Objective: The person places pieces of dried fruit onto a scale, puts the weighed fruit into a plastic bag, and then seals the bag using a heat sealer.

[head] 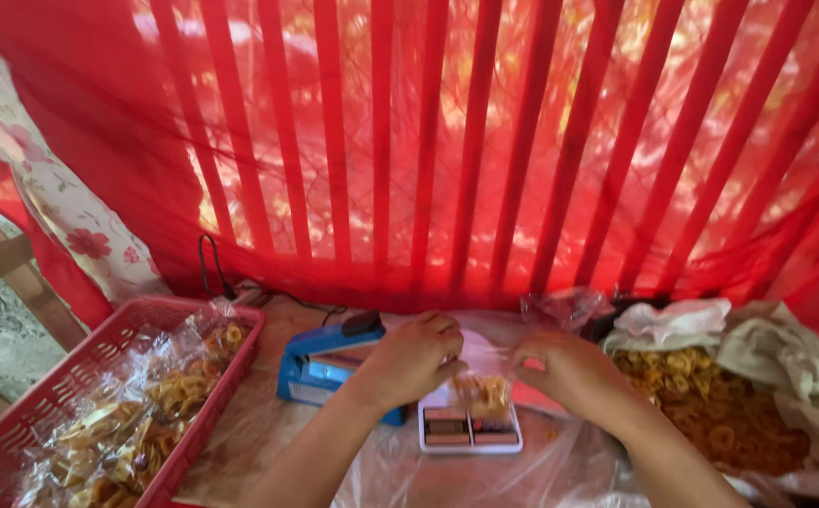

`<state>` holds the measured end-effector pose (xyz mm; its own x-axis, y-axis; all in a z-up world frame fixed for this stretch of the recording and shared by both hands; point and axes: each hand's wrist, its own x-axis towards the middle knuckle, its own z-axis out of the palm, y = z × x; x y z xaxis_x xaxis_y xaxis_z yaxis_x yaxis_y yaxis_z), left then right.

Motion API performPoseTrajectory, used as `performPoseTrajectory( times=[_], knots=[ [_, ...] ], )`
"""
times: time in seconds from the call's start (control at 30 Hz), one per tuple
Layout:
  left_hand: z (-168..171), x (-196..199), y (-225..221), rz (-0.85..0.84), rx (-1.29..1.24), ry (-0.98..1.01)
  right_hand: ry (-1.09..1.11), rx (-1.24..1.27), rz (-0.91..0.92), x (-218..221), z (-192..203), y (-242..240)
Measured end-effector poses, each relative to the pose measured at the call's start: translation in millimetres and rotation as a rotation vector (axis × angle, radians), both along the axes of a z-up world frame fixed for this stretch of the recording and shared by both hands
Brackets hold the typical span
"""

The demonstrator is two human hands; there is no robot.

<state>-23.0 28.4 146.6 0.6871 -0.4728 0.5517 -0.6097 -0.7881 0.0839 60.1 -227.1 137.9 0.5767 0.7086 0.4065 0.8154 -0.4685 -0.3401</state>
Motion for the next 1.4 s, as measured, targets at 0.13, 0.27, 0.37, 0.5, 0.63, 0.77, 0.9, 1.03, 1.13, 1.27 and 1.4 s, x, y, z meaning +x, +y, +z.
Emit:
performPoseTrajectory(
  times=[0.13, 0.27, 0.37, 0.5, 0.63, 0.77, 0.9, 1.03, 1.13, 1.27, 1.4],
  knots=[
    [8.4, -0.1, -3.7, -0.007, -0.319, 0.3, 0.324, 0.01, -0.128, -1.8, 13.7, -5.7],
    [-16.3, 11.4, -10.0, 0.045, -0.197, 0.129, 0.208, 0.066, -0.159, 4.0, -1.7, -3.5],
    [-48.1, 29.0, -16.8, 0.206, 0.15, -0.06, -0.002, -0.018, -0.261, 14.5, -31.0, 6.0],
    [-73.8, 73.7, -2.3, 0.312, 0.235, -0.162, -0.285, -0.124, -0.325, 57.3, -61.6, 29.8],
    [-114.7, 82.1, 7.4, 0.391, 0.407, -0.047, -0.327, -0.132, -0.278, 73.2, -106.3, 51.5],
    [-141.8, 56.4, 13.0, 0.37, 0.331, 0.036, -0.235, -0.069, -0.154, 54.2, -137.6, 48.3],
    [-135.7, 30.1, 2.6, 0.314, 0.219, 0.083, -0.238, 0.058, -0.052, 22.9, -120.5, 31.8],
    [-114.1, 14.6, -5.7, 0.301, 0.183, 0.091, -0.027, -0.101, -0.362, -1.9, -83.3, -9.4],
    [-103.4, 6.1, -3.4, 0.308, 0.119, 0.045, -0.042, -0.136, -0.615, 1.6, -65.2, -63.0],
    [-99.1, 4.1, 2.2, 0.342, 0.108, 0.134, -0.074, -0.361, -0.894, 24.6, -59.6, -119.8],
    [-97.7, 4.7, -1.5, 0.322, 0.095, 0.189, -0.01, -0.154, -0.714, 20.5, -76.4, -110.9]
  ],
)
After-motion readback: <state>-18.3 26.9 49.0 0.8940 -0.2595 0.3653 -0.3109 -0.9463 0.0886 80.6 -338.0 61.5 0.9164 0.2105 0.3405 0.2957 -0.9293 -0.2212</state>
